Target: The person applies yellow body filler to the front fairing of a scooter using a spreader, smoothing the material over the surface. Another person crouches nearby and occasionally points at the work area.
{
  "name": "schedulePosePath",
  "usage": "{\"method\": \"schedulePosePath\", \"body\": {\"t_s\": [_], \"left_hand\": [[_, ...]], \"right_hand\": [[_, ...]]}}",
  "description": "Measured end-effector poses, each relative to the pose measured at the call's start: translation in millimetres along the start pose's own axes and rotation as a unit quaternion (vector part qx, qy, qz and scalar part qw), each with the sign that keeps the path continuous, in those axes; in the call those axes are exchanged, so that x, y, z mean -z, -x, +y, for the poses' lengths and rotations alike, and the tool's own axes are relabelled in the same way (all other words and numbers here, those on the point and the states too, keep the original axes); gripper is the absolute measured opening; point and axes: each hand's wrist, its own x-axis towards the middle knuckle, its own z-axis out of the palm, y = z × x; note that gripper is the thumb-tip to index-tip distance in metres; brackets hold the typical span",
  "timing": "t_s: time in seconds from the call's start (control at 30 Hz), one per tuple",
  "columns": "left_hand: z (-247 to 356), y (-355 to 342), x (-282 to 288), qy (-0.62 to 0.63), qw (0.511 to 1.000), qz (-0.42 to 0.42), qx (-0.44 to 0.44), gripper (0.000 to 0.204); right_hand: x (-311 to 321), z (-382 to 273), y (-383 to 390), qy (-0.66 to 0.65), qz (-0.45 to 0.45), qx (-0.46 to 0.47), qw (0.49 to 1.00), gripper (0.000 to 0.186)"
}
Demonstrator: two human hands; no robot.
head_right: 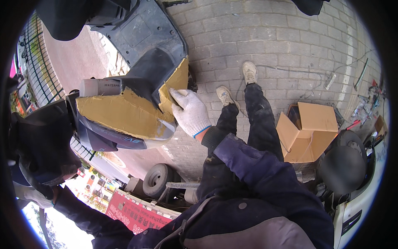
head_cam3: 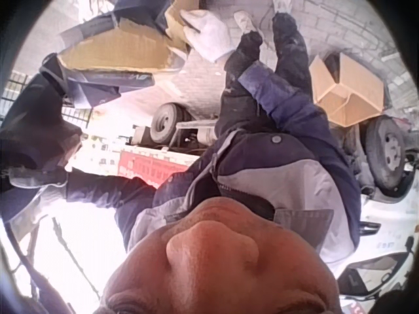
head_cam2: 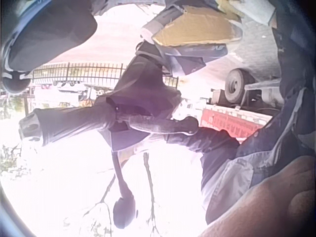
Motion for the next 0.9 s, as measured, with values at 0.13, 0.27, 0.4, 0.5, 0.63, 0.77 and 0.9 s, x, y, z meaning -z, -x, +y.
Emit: {"method": "schedulePosePath", "body": {"t_s": [0.13,0.27,0.4,0.5,0.63,0.77,0.9], "left_hand": [[-1.3,-5.4,-6.0,0.006,1.0,0.003,-0.004,0.06],[-2.8,-8.4,-7.3,0.004,1.0,0.005,-0.006,0.06],[-4.7,-16.9,-9.9,0.004,1.0,0.014,-0.011,0.061],[-5.2,-25.2,-14.0,0.003,0.999,0.023,-0.022,0.061],[-4.7,-36.9,-18.5,0.005,0.999,0.032,-0.027,0.061],[-7.2,-43.1,-21.5,0.007,0.997,0.056,-0.055,0.061],[-15.6,-33.6,-26.2,-0.06,0.986,0.038,0.151,0.064]], "right_hand": [[18.5,-10.9,23.7,-0.062,-0.027,0.065,0.996,0.037],[32.7,22.9,23.9,-0.096,0.027,-0.011,0.995,0.035],[25.7,96.6,-9.5,-0.015,0.013,-0.147,0.989,0.04],[1.7,135.8,-24.3,-0.088,0.03,-0.164,0.982,0.04],[-29.2,149.4,-37.4,-0.138,0.046,-0.18,0.973,0.04],[-39.4,133.7,-35.7,-0.149,0.037,-0.151,0.977,0.04],[-36.5,103.8,-9.3,-0.109,0.021,-0.122,0.986,0.044]]}}
